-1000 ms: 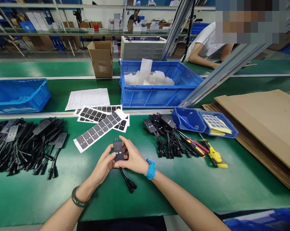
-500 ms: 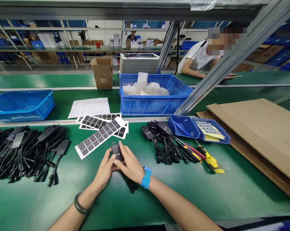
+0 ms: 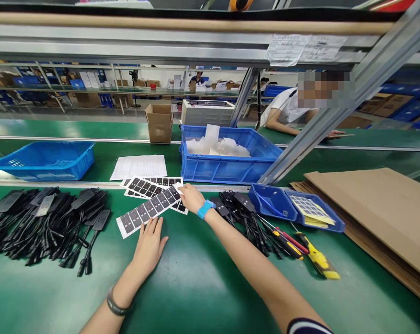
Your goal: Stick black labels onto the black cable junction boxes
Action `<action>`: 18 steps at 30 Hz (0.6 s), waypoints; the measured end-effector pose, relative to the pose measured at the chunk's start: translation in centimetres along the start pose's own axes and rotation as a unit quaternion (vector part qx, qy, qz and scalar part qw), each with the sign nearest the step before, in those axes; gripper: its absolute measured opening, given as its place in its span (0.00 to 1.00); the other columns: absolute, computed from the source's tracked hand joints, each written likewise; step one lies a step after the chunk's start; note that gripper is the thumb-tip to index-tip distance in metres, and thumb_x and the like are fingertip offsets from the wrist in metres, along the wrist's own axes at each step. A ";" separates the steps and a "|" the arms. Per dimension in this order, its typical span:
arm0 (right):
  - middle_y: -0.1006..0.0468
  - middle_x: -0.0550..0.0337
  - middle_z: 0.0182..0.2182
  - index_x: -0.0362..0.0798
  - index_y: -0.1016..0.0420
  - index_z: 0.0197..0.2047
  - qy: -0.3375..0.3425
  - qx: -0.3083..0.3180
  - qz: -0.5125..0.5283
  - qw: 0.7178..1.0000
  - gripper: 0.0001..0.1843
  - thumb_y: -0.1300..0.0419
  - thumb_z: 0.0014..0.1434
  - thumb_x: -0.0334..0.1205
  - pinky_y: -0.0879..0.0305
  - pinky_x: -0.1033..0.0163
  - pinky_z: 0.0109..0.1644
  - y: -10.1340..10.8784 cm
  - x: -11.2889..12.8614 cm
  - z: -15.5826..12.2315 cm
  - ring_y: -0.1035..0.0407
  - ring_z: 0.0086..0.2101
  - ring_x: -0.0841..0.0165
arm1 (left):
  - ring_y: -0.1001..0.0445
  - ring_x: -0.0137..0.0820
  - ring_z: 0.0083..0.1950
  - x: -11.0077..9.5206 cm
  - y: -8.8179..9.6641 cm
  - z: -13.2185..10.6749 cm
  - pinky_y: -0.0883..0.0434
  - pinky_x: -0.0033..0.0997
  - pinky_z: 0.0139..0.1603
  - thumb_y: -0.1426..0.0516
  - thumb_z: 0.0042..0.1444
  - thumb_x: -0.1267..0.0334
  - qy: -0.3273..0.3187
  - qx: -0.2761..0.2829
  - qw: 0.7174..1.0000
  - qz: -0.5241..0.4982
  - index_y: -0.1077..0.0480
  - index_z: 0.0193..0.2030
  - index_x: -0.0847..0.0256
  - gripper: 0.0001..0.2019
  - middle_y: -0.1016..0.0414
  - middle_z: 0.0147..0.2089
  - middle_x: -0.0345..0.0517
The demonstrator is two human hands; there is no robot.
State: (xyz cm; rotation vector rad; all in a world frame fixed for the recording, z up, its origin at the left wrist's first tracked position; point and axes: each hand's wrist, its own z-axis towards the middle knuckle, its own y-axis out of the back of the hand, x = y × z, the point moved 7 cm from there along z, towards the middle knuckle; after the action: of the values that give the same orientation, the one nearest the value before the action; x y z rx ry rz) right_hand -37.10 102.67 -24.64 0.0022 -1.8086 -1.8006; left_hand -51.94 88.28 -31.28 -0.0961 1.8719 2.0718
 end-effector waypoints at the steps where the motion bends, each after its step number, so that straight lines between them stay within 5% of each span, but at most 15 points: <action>1: 0.26 0.44 0.49 0.44 0.25 0.55 -0.002 -0.005 0.010 1.000 0.18 0.45 0.63 0.30 0.36 0.58 0.52 -0.5 -0.1 1.5 0.30 0.48 0.58 | 0.42 0.53 0.71 -0.1 0.0 0.1 0.43 0.62 0.68 0.50 0.65 0.61 -0.001 -0.003 1.000 0.013 0.44 0.68 0.69 0.26 0.37 0.68 0.65; 6: 0.23 0.51 0.40 0.45 0.21 0.40 -0.004 -0.059 0.089 0.994 0.07 0.37 0.59 0.38 0.35 0.61 0.48 -2.2 -1.5 4.9 0.28 0.40 0.63 | 0.35 0.50 0.66 -0.6 0.5 0.4 0.39 0.60 0.66 0.49 0.64 0.62 -0.004 -0.027 0.999 0.046 0.42 0.67 0.67 0.25 0.34 0.65 0.64; 12: 0.24 0.55 0.32 0.47 0.25 0.35 -0.010 -0.180 0.209 0.961 0.12 0.41 0.61 0.47 0.32 0.58 0.44 1.4 -4.6 3.0 0.30 0.36 0.62 | 0.30 0.42 0.61 -1.1 2.8 1.2 0.34 0.45 0.62 0.44 0.62 0.62 0.024 -0.034 0.997 0.063 0.38 0.64 0.60 0.24 0.29 0.60 0.54; 15: 0.26 0.56 0.33 0.47 0.29 0.40 -0.025 -0.234 0.268 0.934 0.16 0.48 0.65 0.51 0.31 0.60 0.37 3.3 -5.7 0.4 0.32 0.32 0.66 | 0.28 0.42 0.56 1.7 6.3 1.3 0.30 0.42 0.56 0.45 0.61 0.64 0.105 -0.057 0.989 0.090 0.37 0.62 0.56 0.22 0.29 0.57 0.54; 18: 0.29 0.61 0.31 0.49 0.31 0.40 -0.042 -0.266 0.390 0.881 0.17 0.45 0.63 0.55 0.33 0.65 0.29 4.1 -5.4 -3.5 0.34 0.28 0.69 | 0.27 0.49 0.51 6.6 10.2 0.1 0.29 0.48 0.49 0.47 0.61 0.65 0.234 -0.083 0.960 0.133 0.36 0.60 0.63 0.20 0.30 0.52 0.63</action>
State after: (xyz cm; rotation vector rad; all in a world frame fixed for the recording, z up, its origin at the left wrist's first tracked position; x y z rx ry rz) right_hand -29.65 101.95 -23.30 -0.8969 -1.0439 -1.6077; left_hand -61.18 89.06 -23.41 -0.4338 2.0567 2.5679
